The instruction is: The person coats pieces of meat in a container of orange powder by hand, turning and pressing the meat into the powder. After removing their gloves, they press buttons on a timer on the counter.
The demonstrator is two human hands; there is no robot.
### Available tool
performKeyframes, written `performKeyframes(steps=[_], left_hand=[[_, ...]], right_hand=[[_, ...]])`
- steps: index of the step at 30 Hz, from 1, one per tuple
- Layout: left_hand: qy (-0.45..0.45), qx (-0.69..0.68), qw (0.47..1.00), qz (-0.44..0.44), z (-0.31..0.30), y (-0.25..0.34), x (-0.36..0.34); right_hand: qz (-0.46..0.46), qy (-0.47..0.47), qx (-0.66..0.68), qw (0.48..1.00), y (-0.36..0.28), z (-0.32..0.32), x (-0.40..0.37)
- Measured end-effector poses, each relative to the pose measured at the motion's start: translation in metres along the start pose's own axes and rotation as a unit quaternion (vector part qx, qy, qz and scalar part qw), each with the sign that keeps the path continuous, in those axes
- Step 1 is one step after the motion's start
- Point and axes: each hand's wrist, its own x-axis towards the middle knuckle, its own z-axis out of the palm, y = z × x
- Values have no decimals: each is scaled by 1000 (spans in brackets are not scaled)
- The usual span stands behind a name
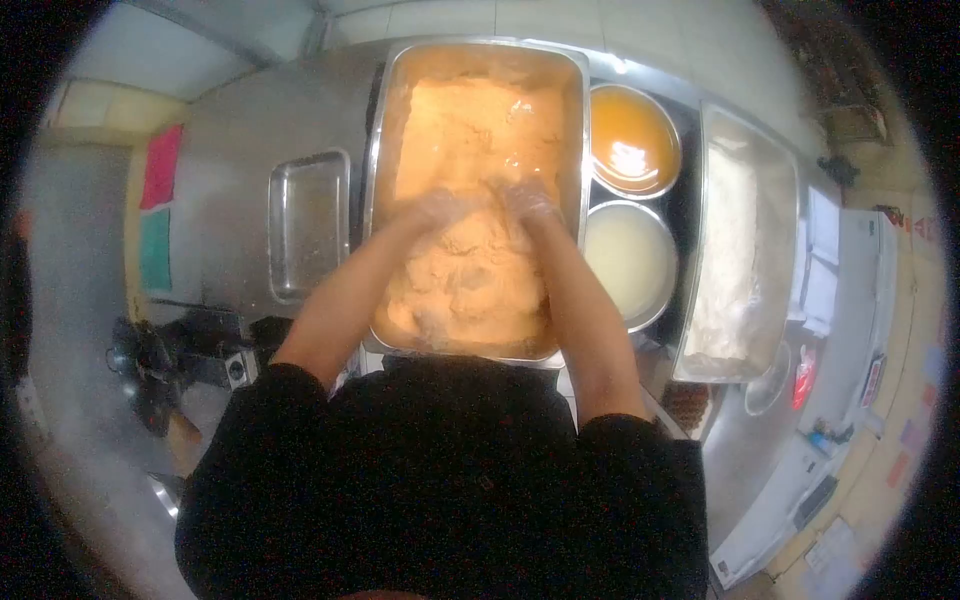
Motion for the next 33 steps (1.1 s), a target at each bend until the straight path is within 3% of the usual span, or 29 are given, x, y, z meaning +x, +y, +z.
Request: performKeyframes(steps=[4, 7, 9, 11, 14, 15, 17, 19, 21, 22, 24, 25, 26, 27, 28, 29, 30, 31, 33], left_hand=[[52, 109, 993, 2, -15, -18, -19], [-50, 158, 985, 40, 11, -55, -10], [-93, 149, 982, 73, 22, -64, 6], [-29, 99, 992, 70, 24, -63, 12], [87, 5, 996, -15, 5, -39, -20], [98, -6, 995, -35, -1, -37, -33], [4, 26, 999, -31, -6, -50, -42], [-93, 65, 993, -25, 12, -67, -43], [58, 270, 955, 106, 53, -83, -32], [59, 272, 954, 109, 55, -81, -31], [39, 134, 970, 197, 46, -68, -36], [29, 86, 970, 225, 41, -58, -46], [24, -70, 991, 108, 30, -43, -63], [17, -222, 975, -17, 24, -37, -70], [15, -223, 974, -21, 24, -52, -53], [32, -53, 998, 10, 27, -77, -26], [37, 35, 998, 26, 32, -84, -24], [45, 123, 991, 41, 34, -85, -30], [45, 165, 984, 56, 56, -85, -53]], right_hand=[[102, 49, 221, 969, -11, -4, -47], [-1, -46, 145, 988, -18, 17, -60], [-12, -87, 103, 991, -24, 17, -55], [62, -61, 90, 992, -29, 9, -56], [145, 17, 89, 985, -35, 4, -68], [174, 42, 99, 979, -37, 8, -70], [245, 109, 311, 912, -33, 19, -75], [113, -8, 184, 976, -25, 29, -76], [-33, -91, 165, 982, -26, 46, -67], [-32, -88, 165, 982, -29, 46, -67], [65, -42, 184, 980, -34, 36, -64], [65, -44, 184, 980, -30, 40, -67], [50, 51, 150, 986, -24, 47, -70], [41, 95, 135, 985, -26, 51, -74], [33, 138, 119, 983, -29, 55, -79], [138, 107, 283, 943, -34, 46, -87], [238, 73, 438, 864, -37, 42, -93], [239, 72, 440, 863, -38, 48, -96], [64, -37, 241, 968, -35, 60, -99]])
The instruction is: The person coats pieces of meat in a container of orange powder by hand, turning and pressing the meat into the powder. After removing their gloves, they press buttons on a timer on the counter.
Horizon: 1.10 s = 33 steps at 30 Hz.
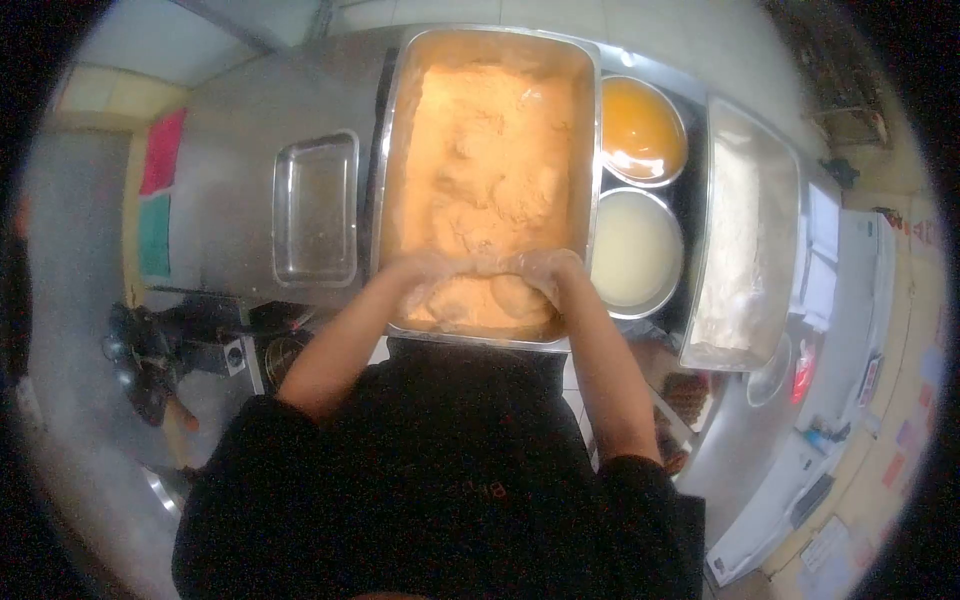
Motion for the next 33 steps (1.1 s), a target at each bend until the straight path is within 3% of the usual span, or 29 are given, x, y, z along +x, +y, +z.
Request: performKeyframes(steps=[1, 3, 4, 5, 6, 7, 9, 10, 11, 13, 14, 15, 16, 18, 19, 20, 21, 22, 24, 25, 26, 28, 29, 30, 31, 33], left_hand=[[0, 2, 1000, 2, 8, -12, 16], [-98, -90, 989, 71, 20, -37, 51], [-132, -120, 980, 93, 21, -40, 57], [-67, -217, 971, 77, 24, -43, 62], [1, -309, 949, 60, 19, -42, 62], [1, -310, 949, 56, 10, -35, 54], [86, -290, 943, -139, -1, -25, 39], [88, -292, 942, -139, 1, -26, 34], [71, -217, 968, -108, 8, -30, 23], [47, -139, 986, -78, 27, -43, 29], [-18, -116, 992, -36, 43, -50, 44], [-81, -91, 992, 9, 45, -45, 45], [-77, -89, 993, 15, 40, -39, 51], [-24, -56, 998, 7, 30, -28, 43], [-7, -45, 999, 2, 22, -18, 32], [92, -114, 988, -46, 14, -11, 16], [197, -186, 959, -79, 7, -3, 1], [232, -194, 947, -103, 5, -4, -3], [220, -181, 952, -111, 20, -21, -6], [173, -165, 966, -98, 34, -30, -1], [120, -155, 977, -82, 47, -38, 8], [10, -177, 984, -27, 80, -56, 35], [-35, -219, 975, 9, 92, -68, 51], [-47, -284, 957, 46, 107, -80, 68], [-23, -372, 926, 66, 119, -91, 80], [25, -464, 883, 66, 125, -96, 85]], right_hand=[[1, 2, 1, 1000, -2, -2, 8], [13, -132, -90, 987, -12, -15, 35], [14, -132, -89, 987, -11, -6, 36], [-6, -13, 67, 998, -10, 2, 38], [-13, 46, 146, 988, -7, 5, 40], [-30, 103, 222, 969, -6, 7, 39], [-94, 120, 182, 971, 2, 16, 26], [-117, 127, 167, 971, 1, 19, 19], [-68, 122, 369, 919, -3, 31, 10], [-11, 109, 558, 823, -18, 35, -6], [57, 45, 448, 891, -24, 27, -15], [91, 19, 389, 917, -24, 18, -15], [121, -11, 327, 937, -24, 9, -15], [68, -59, 76, 993, -12, -3, -4], [66, -59, 75, 993, -22, -1, -10], [174, 75, 258, 947, -41, 5, -25], [228, 133, 343, 902, -42, 9, -31], [269, 202, 424, 841, -42, 14, -37], [255, 170, 424, 852, -9, 26, -29], [256, 169, 425, 851, -1, 48, -24], [188, 209, 336, 899, 8, 74, -17], [118, 247, 240, 931, 13, 93, -3], [76, 148, 179, 970, 10, 89, 8], [32, 48, 114, 992, 7, 85, 14], [30, 52, 111, 992, 6, 81, 14], [-18, 38, -95, 995, -1, 74, 9]])
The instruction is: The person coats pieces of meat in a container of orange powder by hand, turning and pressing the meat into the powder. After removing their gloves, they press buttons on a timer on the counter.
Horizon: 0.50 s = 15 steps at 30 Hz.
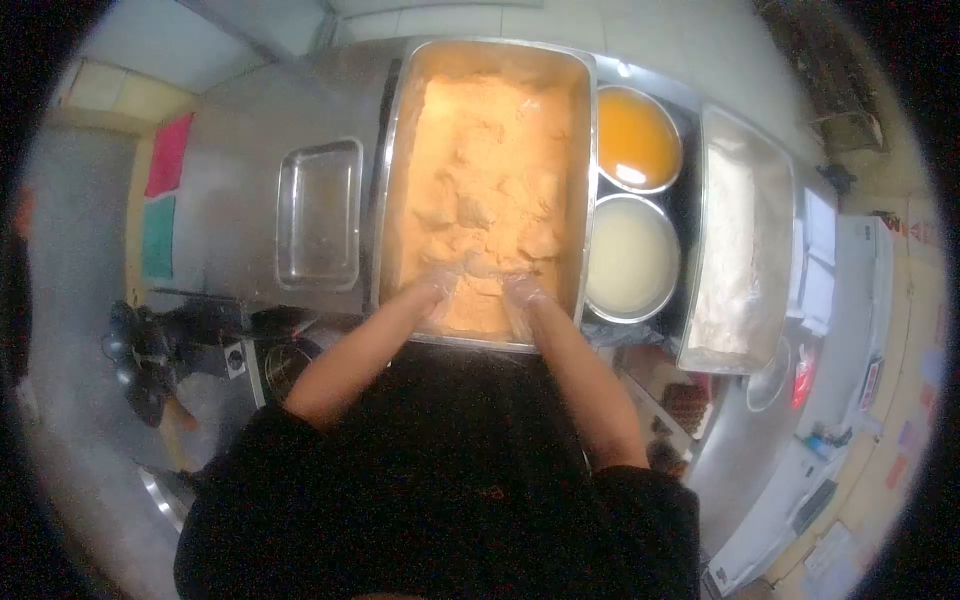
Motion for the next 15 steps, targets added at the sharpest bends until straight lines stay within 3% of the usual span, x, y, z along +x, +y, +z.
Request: performKeyframes(steps=[1, 2, 3, 4, 6, 7, 8, 9, 10, 12, 15], left_hand=[[26, -25, 999, -13, 1, 12, -5], [54, 196, 979, -32, 7, 49, -29], [72, 378, 921, -62, 16, 104, -66], [67, 448, 889, -69, 22, 156, -98], [66, 494, 865, -63, 26, 227, -139], [89, 479, 872, -50, 26, 231, -130], [111, 464, 878, -36, 26, 235, -121], [155, 430, 889, -11, 25, 240, -104], [199, 394, 897, 17, 23, 246, -85], [242, 358, 900, 53, 12, 259, -36], [177, 310, 934, 11, -6, 231, 45]], right_hand=[[-26, -5, -101, 994, -4, -5, -4], [-52, -10, -203, 978, -7, -11, -9], [-64, -11, -255, 965, -12, -25, -21], [-76, -10, -306, 949, -17, -39, -35], [-17, 13, -114, 993, -31, -84, -82], [-17, 16, -113, 993, -32, -93, -83], [65, 117, 41, 990, -32, -100, -81], [144, 215, 194, 946, -32, -108, -77], [138, 312, 225, 913, -32, -109, -63], [129, 414, 255, 865, -13, -104, -6], [68, 223, 258, 938, 27, -112, 77]])
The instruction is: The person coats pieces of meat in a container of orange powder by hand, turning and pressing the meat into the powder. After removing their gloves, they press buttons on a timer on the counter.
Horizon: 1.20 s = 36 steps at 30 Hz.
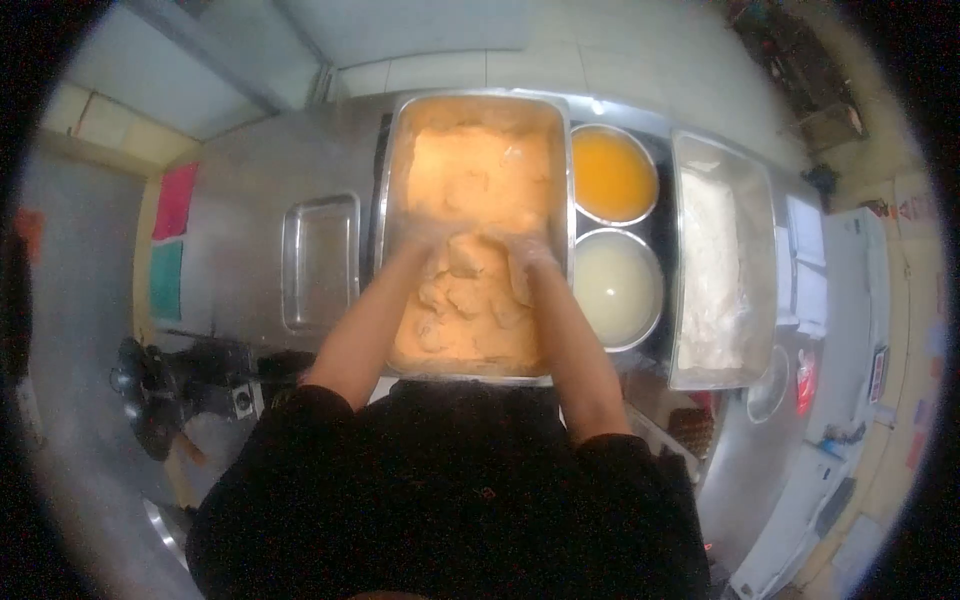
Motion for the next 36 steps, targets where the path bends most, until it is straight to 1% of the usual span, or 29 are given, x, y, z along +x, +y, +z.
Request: performKeyframes(steps=[1, 2, 3, 5, 6, 7, 8, 9, 10, 11, 13, 15, 16, 17, 18, 19, 21, 22, 23, 24, 26, 27, 28, 30, 31, 33, 34, 35, 36], left_hand=[[-43, -61, 995, 59, 16, -9, 22], [-88, -120, 982, 115, 25, -14, 34], [-87, -118, 982, 118, 30, -19, 32], [-128, -96, 982, 97, 35, -19, 30], [-128, -95, 982, 99, 32, -18, 37], [-117, -43, 988, 90, 33, -20, 39], [-96, 54, 991, 77, 33, -23, 42], [-76, 140, 985, 66, 24, -13, 28], [-76, 184, 978, 62, 12, 0, 8], [-84, 217, 971, 58, 1, 9, -14], [-112, 221, 968, 47, -17, 24, -47], [-129, 118, 985, 12, -16, 16, -48], [-217, 118, 969, 14, -5, -1, -35], [-304, 117, 945, 17, 7, -15, -26], [-306, 119, 944, 17, 15, -25, -23], [-306, 83, 948, 20, 19, -28, -21], [-301, 47, 952, 26, 19, -26, -15], [-242, 42, 969, 35, 18, -26, -15], [-181, 36, 982, 45, 18, -27, -15], [-182, 38, 982, 40, 17, -27, -22], [-37, 83, 994, -59, 14, -20, -43], [-39, 83, 994, -61, 7, -17, -51], [-150, 130, 980, -7, -1, -18, -57], [-264, 173, 948, 35, 1, -29, -70], [-268, 131, 954, 9, 9, -27, -71], [-268, 89, 959, -13, 14, -15, -75], [-232, 51, 971, 33, 9, -5, -85], [-216, 32, 975, 53, 11, -9, -79], [-199, 13, 977, 75, 13, -14, -73]], right_hand=[[-6, -57, -4, 998, 8, 5, 17], [-6, -86, -3, 996, 13, 12, 22], [-4, -104, 3, 995, 20, 19, 24], [15, -88, 35, 995, 24, 25, 24], [26, -70, 54, 996, 24, 26, 23], [34, -41, 67, 996, 23, 27, 24], [37, -14, 81, 996, 23, 28, 26], [38, 8, 90, 995, 21, 27, 30], [31, 15, 99, 994, 19, 21, 30], [22, 5, 105, 994, 19, 17, 29], [-5, -43, 102, 994, 18, 9, 23], [-34, -140, 46, 988, 22, 11, 4], [-45, -186, 16, 981, 24, 14, -5], [-41, -180, -87, 979, 20, 17, -30], [-39, -179, -86, 979, 19, 21, -28], [-60, -222, -146, 962, 16, 22, -16], [-85, -260, -207, 939, 11, 21, -5], [-17, -183, -93, 979, 10, 24, -6], [20, -147, -35, 988, 12, 27, -8], [53, -107, 26, 992, 9, 27, -14], [-21, 12, -40, 999, 2, 12, -48], [-19, 11, -40, 999, 10, 14, -53], [-87, -48, -112, 989, 17, 15, -57], [-152, -118, -178, 965, 21, 26, -66], [-166, -210, -241, 933, 7, 17, -68], [-180, -292, -304, 889, -3, 11, -59], [-89, -235, -199, 947, 6, 22, -45], [5, -174, -88, 981, 16, 35, -33], [6, -176, -89, 980, 39, 51, -15]])
